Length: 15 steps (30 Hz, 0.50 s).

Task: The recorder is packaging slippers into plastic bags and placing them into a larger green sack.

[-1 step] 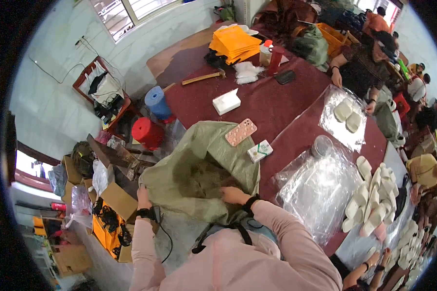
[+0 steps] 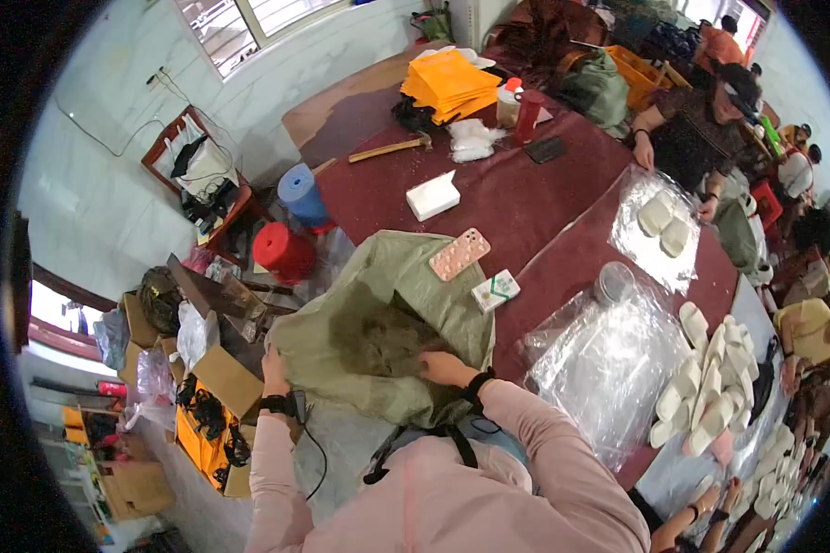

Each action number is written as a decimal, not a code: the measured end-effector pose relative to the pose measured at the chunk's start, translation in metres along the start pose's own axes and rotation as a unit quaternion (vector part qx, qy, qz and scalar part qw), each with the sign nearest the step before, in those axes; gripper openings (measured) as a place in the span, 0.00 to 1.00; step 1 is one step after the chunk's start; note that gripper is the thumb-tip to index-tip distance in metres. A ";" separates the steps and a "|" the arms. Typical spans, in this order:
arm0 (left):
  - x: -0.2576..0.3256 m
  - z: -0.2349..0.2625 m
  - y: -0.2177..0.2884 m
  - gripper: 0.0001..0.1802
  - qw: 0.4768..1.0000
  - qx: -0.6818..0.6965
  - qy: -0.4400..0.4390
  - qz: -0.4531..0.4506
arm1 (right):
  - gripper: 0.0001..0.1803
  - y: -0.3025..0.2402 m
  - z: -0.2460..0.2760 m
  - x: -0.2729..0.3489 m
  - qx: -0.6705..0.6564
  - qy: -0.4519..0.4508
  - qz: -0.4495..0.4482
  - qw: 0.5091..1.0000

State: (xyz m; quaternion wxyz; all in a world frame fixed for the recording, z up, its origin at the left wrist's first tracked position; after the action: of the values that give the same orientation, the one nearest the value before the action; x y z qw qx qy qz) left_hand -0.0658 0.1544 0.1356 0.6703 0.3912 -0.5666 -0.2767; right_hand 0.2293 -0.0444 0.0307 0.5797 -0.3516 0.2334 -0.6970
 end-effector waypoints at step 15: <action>0.164 -0.117 0.010 0.14 0.685 -0.453 -0.382 -0.423 | 0.42 -0.135 0.062 -0.068 -0.106 0.111 0.179 0.972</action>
State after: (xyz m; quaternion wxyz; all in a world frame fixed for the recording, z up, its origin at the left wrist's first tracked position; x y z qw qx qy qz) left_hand 0.0808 0.0509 0.2270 0.3030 0.0980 -0.3536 -0.8796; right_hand 0.1952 0.0562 0.1545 0.6251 -0.2841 0.4278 -0.5878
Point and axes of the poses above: each hand's wrist, its own x-axis away from the middle knuckle, its own z-axis out of the back of the hand, y = z × x, the point moved 6 cm from there along -x, towards the middle knuckle, and after that the axes turned 13 degrees about y, right-handed, at the moved point
